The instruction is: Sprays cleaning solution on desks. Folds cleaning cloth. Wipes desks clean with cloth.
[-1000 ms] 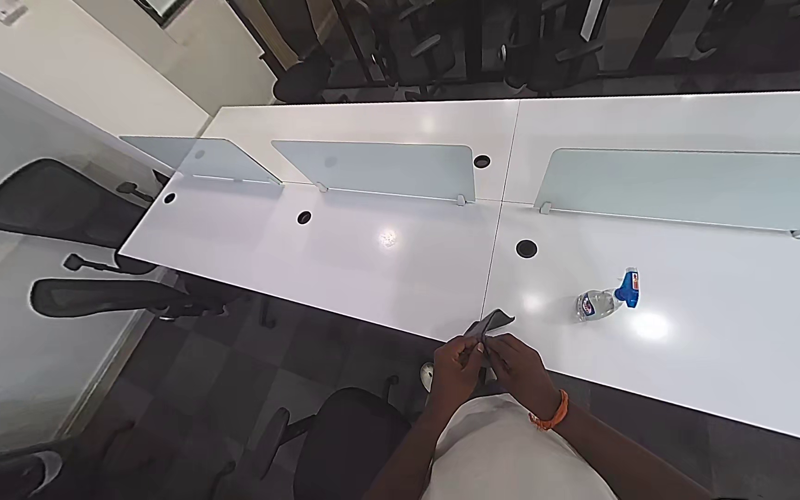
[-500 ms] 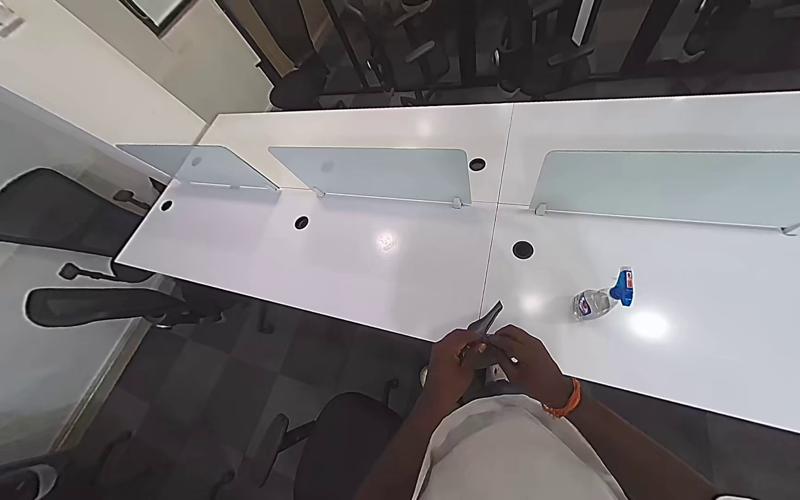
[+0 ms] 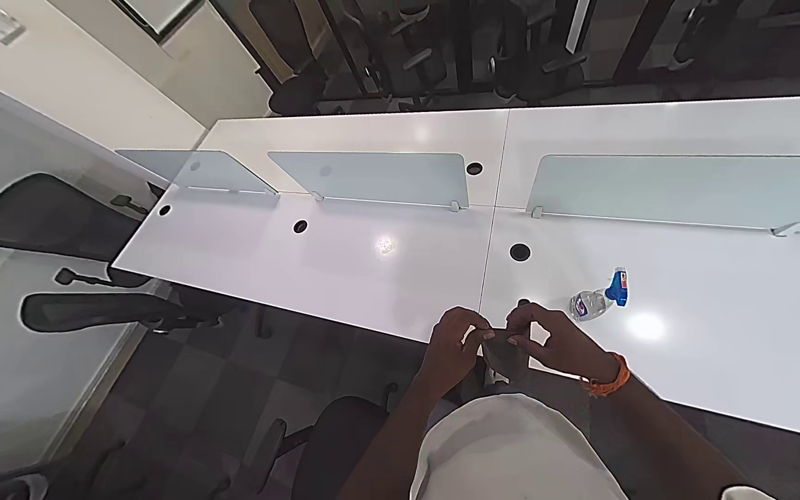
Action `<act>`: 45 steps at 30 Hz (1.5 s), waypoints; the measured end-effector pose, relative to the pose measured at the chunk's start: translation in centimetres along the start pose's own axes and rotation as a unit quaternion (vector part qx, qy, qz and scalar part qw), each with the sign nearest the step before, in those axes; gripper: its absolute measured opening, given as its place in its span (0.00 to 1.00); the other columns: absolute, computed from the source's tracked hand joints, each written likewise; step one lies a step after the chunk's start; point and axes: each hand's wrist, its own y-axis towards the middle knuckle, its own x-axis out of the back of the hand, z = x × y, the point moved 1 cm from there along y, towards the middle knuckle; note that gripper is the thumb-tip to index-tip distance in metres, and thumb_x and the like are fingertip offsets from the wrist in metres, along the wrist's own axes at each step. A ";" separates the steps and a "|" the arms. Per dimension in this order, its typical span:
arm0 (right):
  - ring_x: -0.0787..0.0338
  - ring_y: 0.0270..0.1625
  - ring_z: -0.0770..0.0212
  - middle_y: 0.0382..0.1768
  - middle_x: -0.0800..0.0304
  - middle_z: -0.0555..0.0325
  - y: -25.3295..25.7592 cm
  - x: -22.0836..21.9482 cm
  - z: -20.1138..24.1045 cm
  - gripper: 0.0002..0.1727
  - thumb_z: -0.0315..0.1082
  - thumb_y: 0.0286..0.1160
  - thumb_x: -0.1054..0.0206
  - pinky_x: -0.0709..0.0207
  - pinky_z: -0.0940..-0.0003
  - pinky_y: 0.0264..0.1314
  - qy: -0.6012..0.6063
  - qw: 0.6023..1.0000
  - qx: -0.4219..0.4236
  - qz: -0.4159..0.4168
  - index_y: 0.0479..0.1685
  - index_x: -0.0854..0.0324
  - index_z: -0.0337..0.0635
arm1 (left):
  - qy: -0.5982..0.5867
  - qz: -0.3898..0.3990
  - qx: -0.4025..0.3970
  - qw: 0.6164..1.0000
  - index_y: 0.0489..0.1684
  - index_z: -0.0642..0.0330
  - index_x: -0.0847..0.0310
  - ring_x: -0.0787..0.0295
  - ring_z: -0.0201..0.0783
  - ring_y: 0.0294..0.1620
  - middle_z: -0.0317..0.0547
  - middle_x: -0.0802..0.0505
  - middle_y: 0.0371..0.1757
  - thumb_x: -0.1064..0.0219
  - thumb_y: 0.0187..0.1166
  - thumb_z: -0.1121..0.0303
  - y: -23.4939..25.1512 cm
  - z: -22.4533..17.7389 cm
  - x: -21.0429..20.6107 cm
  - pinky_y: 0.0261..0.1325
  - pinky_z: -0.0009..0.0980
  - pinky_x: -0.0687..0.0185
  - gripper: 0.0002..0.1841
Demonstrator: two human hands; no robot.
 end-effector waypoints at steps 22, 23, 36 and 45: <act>0.16 0.31 0.79 0.38 0.07 0.66 -1.9 6.1 0.2 0.07 0.32 0.82 0.35 0.20 0.80 0.34 -0.004 0.975 -0.011 -0.220 0.49 0.13 0.41 | -0.072 -0.131 -0.005 0.989 0.41 0.67 0.13 0.09 0.27 0.29 0.43 0.03 0.39 0.27 0.75 0.76 1.8 -3.0 4.9 0.32 0.23 0.11 0.04; 0.18 0.24 0.78 0.34 0.09 0.66 -1.7 6.1 0.7 0.07 0.31 0.83 0.37 0.22 0.80 0.27 0.001 0.973 -0.031 -0.229 0.49 0.16 0.41 | -0.081 -0.128 0.001 0.988 0.41 0.67 0.14 0.08 0.29 0.28 0.43 0.03 0.38 0.27 0.75 0.77 2.2 -3.4 4.8 0.32 0.25 0.10 0.04; 0.05 0.57 0.60 0.61 0.10 0.51 -0.9 9.0 -3.4 0.07 0.26 0.88 0.48 0.11 0.61 0.63 0.059 0.948 -0.100 -0.295 0.57 0.30 0.39 | -0.118 -0.070 0.075 0.988 0.53 0.65 0.16 0.04 0.39 0.44 0.48 0.03 0.49 0.32 0.79 0.79 10.1 2.0 -1.0 0.52 0.36 0.07 0.09; 0.08 0.58 0.61 0.55 0.07 0.50 -10.0 1.2 -8.3 0.15 0.33 0.88 0.46 0.15 0.59 0.66 -0.065 0.943 -0.187 -0.268 0.58 0.20 0.32 | -0.137 0.011 0.174 0.975 0.54 0.74 0.15 0.04 0.41 0.47 0.53 0.03 0.49 0.37 0.79 0.80 2.2 9.4 -3.6 0.55 0.39 0.08 0.11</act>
